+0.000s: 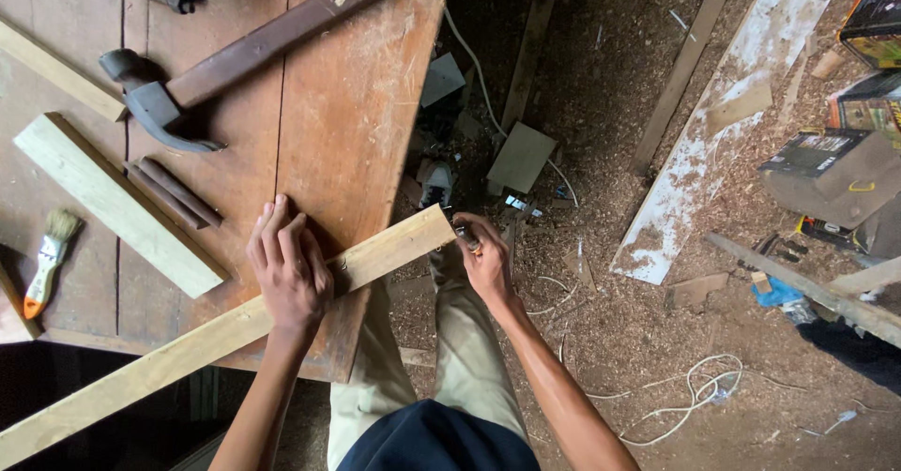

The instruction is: The person uses pliers to grip and pull nails from a wooden plank, then uses a hammer to tap the nails flush with the wood surface. The person repeats this process on multiple nails along the plank.

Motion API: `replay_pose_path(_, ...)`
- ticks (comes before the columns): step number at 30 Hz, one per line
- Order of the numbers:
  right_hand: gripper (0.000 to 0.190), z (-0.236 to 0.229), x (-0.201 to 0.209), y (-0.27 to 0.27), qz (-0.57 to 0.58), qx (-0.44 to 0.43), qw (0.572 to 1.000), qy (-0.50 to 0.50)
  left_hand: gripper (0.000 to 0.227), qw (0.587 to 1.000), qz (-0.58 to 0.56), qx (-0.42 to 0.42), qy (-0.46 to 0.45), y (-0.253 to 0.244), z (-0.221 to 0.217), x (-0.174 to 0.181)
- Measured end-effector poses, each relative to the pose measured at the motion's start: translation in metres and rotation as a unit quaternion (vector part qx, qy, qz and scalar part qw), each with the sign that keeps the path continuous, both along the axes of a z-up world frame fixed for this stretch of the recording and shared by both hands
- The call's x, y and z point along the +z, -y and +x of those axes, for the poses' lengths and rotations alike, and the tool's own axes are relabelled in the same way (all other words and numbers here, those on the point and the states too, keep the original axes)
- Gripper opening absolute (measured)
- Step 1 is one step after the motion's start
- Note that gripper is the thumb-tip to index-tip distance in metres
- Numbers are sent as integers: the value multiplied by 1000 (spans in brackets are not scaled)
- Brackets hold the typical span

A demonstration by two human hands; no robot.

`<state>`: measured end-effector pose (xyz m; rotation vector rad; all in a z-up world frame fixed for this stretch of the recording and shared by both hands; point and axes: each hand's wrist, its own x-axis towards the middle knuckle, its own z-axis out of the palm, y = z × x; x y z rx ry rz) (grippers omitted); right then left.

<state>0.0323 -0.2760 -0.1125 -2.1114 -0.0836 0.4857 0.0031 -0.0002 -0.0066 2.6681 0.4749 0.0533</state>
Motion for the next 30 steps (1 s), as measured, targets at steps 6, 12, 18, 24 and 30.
replay_pose_path(6,27,-24,-36,5,-6,-12,998,61,24,1000,2,-12,-10,-1,-7,-2)
replay_pose_path(12,18,-40,-84,2,20,-25,988,150,22,1000,10,-14,-10,0,-6,-2)
replay_pose_path(18,19,-33,-95,-15,40,-75,989,119,23,1000,10,-7,-6,2,-3,-5)
replay_pose_path(24,28,-23,-70,-32,104,-99,985,97,22,1000,2,-4,-4,4,0,-3)
replay_pose_path(30,10,-26,-73,-29,100,-57,989,97,24,1000,-4,-3,-14,4,-5,1)
